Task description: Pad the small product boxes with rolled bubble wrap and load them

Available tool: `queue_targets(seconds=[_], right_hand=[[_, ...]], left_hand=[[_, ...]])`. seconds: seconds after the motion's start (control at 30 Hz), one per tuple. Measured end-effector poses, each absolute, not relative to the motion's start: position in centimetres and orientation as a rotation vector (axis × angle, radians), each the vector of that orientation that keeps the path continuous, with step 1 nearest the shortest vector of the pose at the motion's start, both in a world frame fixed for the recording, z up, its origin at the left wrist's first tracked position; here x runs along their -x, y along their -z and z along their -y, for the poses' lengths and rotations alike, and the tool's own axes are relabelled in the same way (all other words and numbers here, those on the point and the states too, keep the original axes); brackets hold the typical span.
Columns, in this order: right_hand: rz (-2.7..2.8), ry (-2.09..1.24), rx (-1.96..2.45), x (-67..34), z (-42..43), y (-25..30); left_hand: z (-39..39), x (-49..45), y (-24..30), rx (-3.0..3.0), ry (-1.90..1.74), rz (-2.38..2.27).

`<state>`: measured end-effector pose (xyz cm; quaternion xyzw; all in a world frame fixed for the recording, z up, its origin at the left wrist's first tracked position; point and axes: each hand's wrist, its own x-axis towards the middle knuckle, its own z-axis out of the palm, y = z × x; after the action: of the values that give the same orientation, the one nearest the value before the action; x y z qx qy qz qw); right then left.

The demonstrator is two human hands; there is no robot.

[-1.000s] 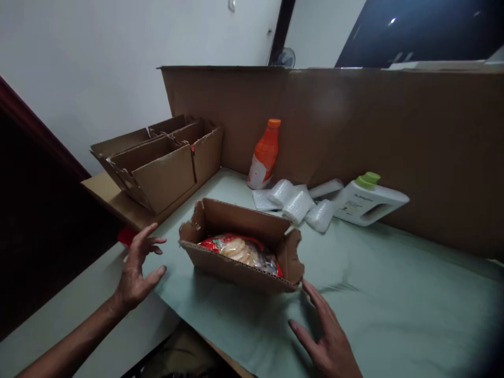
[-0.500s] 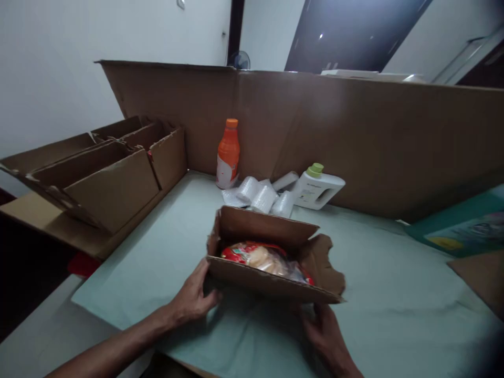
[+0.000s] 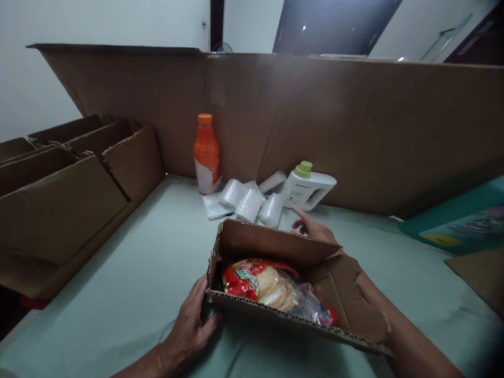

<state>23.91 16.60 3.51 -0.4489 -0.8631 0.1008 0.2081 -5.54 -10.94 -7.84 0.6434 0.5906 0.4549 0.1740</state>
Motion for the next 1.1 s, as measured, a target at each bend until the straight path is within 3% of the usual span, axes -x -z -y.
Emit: queue_targets(seconds=[0.17, 0.37, 0.5, 0.7, 1.1], right_hand=[[2.576, -0.102, 1.249, -17.6, -21.1, -2.1], [2.271, -0.060, 1.400, -26.1, -14.8, -2.4], [1.718, -0.235, 1.598, -32.7, -5.8, -1.3], [1.699, -0.676, 1.524, -29.9, 2.8, 1.9], [1.576, -0.799, 1.374, -24.2, -7.5, 0.7]], left_hand=[[11.1, 5.5, 7.5, -1.849, -1.283, -1.779], [11.1, 5.8, 7.8, -1.701, -1.261, -1.797], [10.7, 5.8, 7.1, -1.578, -1.243, -1.771], [9.5, 5.4, 4.5, -1.508, -1.246, -1.630], [-0.5, 6.5, 1.6, -1.505, -1.254, -1.711]])
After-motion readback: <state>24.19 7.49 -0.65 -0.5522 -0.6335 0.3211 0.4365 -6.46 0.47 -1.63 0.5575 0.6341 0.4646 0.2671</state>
